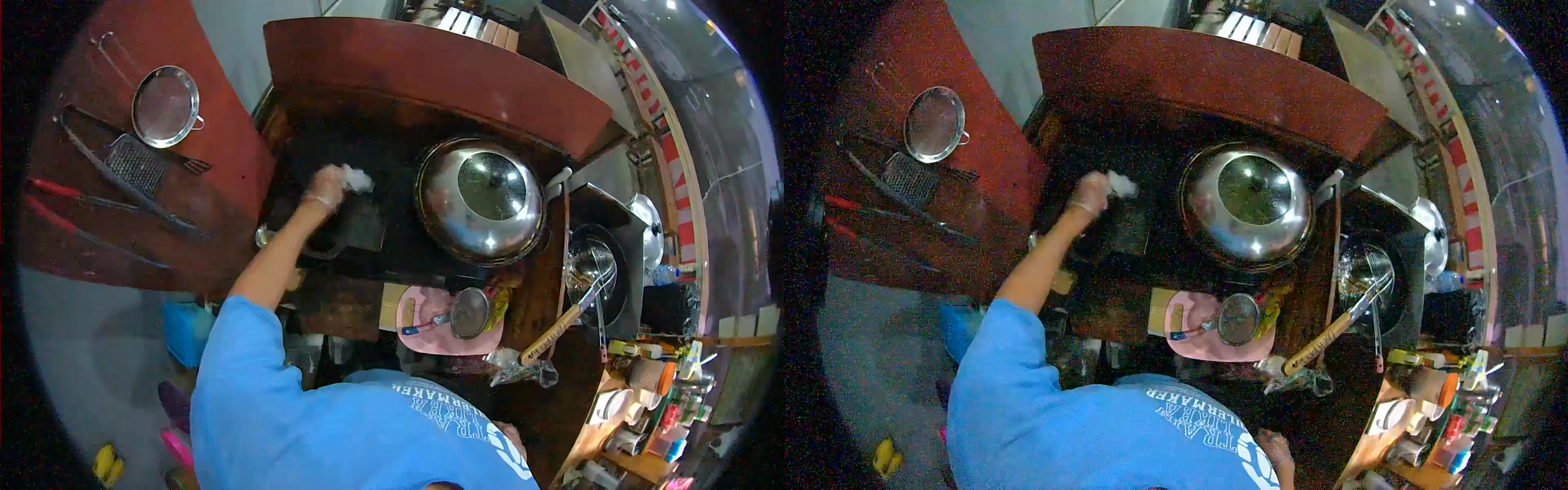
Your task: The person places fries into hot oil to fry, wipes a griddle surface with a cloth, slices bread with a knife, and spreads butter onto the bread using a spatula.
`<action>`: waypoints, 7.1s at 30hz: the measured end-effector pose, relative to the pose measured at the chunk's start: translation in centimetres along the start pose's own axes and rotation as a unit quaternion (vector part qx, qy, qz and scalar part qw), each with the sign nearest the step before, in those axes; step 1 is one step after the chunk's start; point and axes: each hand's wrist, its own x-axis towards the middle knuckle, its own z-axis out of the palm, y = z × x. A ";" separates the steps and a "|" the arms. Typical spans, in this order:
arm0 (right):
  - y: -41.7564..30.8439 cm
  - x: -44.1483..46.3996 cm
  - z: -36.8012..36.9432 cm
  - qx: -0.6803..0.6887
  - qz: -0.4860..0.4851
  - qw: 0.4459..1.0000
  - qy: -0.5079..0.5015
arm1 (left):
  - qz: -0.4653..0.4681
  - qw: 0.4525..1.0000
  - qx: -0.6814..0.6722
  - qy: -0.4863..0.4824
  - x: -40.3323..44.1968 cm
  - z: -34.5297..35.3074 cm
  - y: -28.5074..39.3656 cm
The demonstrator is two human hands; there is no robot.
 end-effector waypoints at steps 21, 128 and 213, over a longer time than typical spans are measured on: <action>7.7 -3.4 7.5 0.254 0.139 0.957 -0.014 | -0.142 0.975 -0.122 0.120 13.8 3.1 -6.9; 17.6 4.0 11.6 -0.240 -0.164 0.955 -0.056 | -0.122 0.987 0.098 0.041 -6.9 -3.5 -3.8; 30.0 0.2 17.4 0.252 0.075 0.965 -0.003 | -0.240 0.843 -0.460 -0.138 -23.1 -0.1 23.0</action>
